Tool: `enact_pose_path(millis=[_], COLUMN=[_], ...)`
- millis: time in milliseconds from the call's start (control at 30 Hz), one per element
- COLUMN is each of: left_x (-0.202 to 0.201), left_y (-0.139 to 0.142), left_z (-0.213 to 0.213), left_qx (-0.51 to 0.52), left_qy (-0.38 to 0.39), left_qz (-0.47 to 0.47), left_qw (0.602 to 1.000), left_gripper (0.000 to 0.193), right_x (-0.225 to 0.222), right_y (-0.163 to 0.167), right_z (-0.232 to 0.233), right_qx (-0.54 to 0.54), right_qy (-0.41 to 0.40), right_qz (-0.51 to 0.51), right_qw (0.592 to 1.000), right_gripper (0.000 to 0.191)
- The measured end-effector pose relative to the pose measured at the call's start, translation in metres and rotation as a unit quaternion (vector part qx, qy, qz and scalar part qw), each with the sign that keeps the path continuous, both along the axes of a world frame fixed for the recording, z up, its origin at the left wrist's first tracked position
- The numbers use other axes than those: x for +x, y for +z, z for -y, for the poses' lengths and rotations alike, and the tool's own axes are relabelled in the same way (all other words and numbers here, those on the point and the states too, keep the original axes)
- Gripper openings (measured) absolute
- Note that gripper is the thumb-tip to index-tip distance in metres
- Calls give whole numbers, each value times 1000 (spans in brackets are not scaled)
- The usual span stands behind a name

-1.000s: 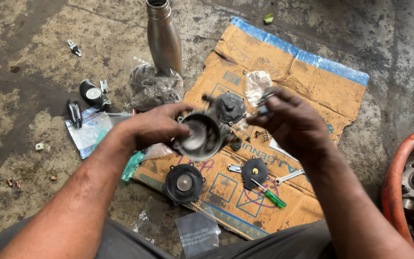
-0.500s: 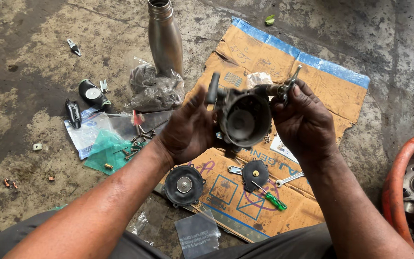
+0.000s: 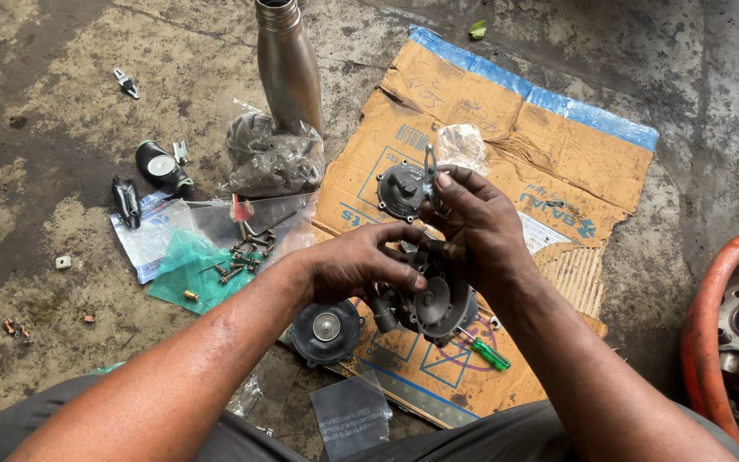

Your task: The person sits on the floor and uses a screwdriver to clean the inside of a metal engine casing. They then pick up and inspect various small engine components, including springs and screws, from a plastic bag and the cardboard surface.

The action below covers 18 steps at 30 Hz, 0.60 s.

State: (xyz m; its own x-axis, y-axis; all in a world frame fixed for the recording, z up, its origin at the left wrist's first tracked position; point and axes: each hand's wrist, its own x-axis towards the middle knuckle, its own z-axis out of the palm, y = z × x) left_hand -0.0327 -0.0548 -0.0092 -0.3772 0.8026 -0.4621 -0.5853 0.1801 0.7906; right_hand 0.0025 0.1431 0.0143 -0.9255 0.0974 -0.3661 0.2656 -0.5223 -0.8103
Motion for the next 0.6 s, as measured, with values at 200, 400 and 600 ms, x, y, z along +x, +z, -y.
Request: enact_pose_path(millis=[200, 400, 600], left_x=[-9, -21, -22], left_y=[-6, 2, -8], left_z=[1, 1, 0], left_qx=[124, 194, 149], left_qy=[19, 143, 218], left_qz=[41, 16, -62], left_qw=[991, 970, 962], left_gripper=[63, 54, 49], right_x=[1, 15, 11], right_y=[31, 60, 43], right_z=[-18, -48, -31], right_qx=[125, 157, 185], right_qy=[3, 104, 132], right_qz=[-99, -59, 27], right_qw=[987, 980, 973], right_gripper=[21, 18, 23])
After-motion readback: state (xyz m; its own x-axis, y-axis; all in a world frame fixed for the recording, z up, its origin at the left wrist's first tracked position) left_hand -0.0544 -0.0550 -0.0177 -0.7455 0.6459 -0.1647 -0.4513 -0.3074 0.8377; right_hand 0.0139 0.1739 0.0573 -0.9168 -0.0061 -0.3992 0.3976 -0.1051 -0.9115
